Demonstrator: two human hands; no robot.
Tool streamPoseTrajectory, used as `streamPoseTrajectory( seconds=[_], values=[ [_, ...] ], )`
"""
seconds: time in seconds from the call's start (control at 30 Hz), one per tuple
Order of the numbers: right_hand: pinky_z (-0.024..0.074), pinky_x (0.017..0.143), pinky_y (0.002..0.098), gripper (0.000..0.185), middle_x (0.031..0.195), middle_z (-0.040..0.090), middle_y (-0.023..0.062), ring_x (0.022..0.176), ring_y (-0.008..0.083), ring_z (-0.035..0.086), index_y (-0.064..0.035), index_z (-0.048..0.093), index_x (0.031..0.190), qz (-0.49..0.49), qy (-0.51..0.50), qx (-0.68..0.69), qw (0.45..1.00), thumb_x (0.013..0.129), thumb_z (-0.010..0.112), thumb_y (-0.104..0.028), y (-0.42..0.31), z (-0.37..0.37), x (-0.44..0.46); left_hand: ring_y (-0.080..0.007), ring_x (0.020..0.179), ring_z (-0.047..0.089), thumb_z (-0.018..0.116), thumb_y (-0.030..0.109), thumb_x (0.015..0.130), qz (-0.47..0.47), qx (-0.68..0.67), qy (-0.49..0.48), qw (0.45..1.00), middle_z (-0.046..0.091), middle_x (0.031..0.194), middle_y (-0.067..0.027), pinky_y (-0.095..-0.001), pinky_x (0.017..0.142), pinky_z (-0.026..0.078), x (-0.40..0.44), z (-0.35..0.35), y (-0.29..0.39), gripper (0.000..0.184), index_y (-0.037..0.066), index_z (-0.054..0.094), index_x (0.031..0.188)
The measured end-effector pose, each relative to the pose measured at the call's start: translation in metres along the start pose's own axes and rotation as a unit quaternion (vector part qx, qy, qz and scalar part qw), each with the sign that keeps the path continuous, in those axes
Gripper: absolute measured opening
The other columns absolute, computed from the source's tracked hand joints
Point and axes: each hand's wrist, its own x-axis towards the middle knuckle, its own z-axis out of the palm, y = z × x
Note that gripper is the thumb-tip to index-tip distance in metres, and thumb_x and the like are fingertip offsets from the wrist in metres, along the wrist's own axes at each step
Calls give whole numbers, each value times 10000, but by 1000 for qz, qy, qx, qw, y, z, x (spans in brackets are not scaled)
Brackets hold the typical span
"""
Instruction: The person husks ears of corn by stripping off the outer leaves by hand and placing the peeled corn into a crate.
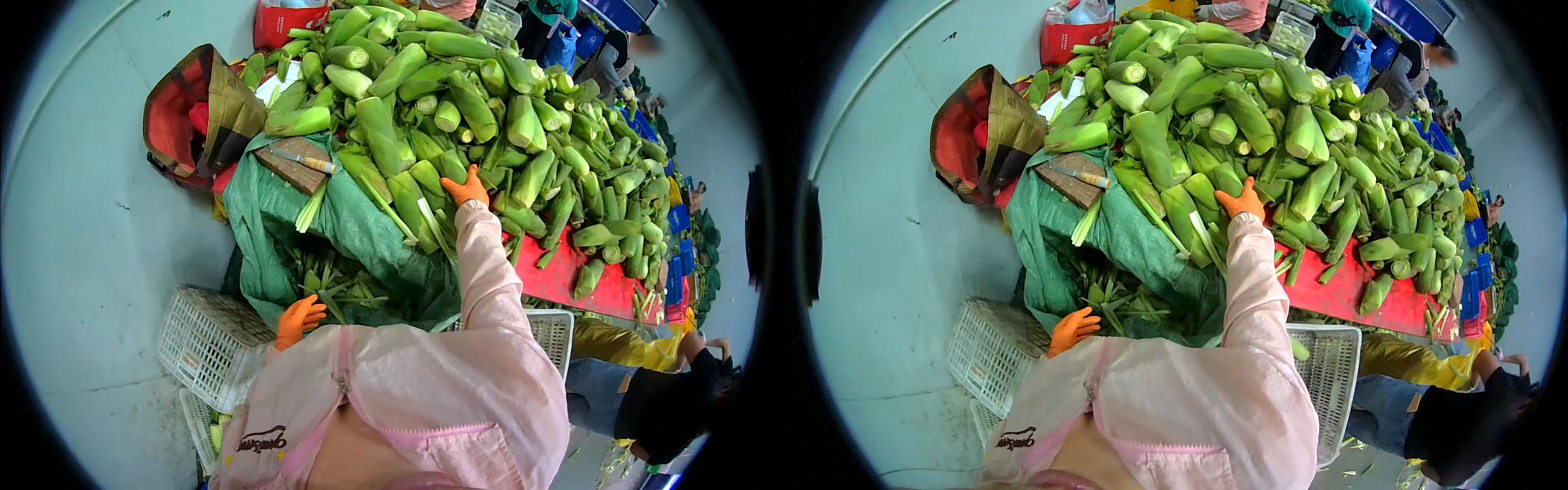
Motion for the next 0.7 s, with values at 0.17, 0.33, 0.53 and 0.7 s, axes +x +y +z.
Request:
streamPoseTrajectory(
  seconds=[0.17,0.33,0.53,0.7],
  values=[
    [459,952,371,871,1188,653,178,1103,317,624,-110,498,1386,-9,29,-12,999,669,771,-521,-7,-13,-14,-206,1016,649,522,406,967,70,60,-42,995,674,1142,-107,-306,855,470,-7,32,16,442,73,592,1249],
    [480,921,380,814,1195,640,155,1054,293,633,-104,524,1360,-164,61,307,935,653,851,-342,-44,-65,-91,-180,1122,588,645,125,914,272,84,-71,956,630,1217,-129,-325,980,436,1,64,73,486,15,491,1362],
    [457,963,358,798,1210,629,155,1132,272,598,-70,518,1358,-351,-68,381,852,662,868,-243,-86,-57,-192,-205,1313,443,715,158,854,546,151,-135,813,489,1411,-120,-349,1103,319,-33,167,164,713,7,357,1452],
    [487,905,359,609,1224,631,145,1041,251,635,-32,582,1277,-372,-105,349,854,750,804,-242,-73,-57,-224,-184,1162,575,772,145,812,506,49,-239,828,591,1272,-91,-293,989,445,-31,160,141,666,14,449,1380]
  ],
)
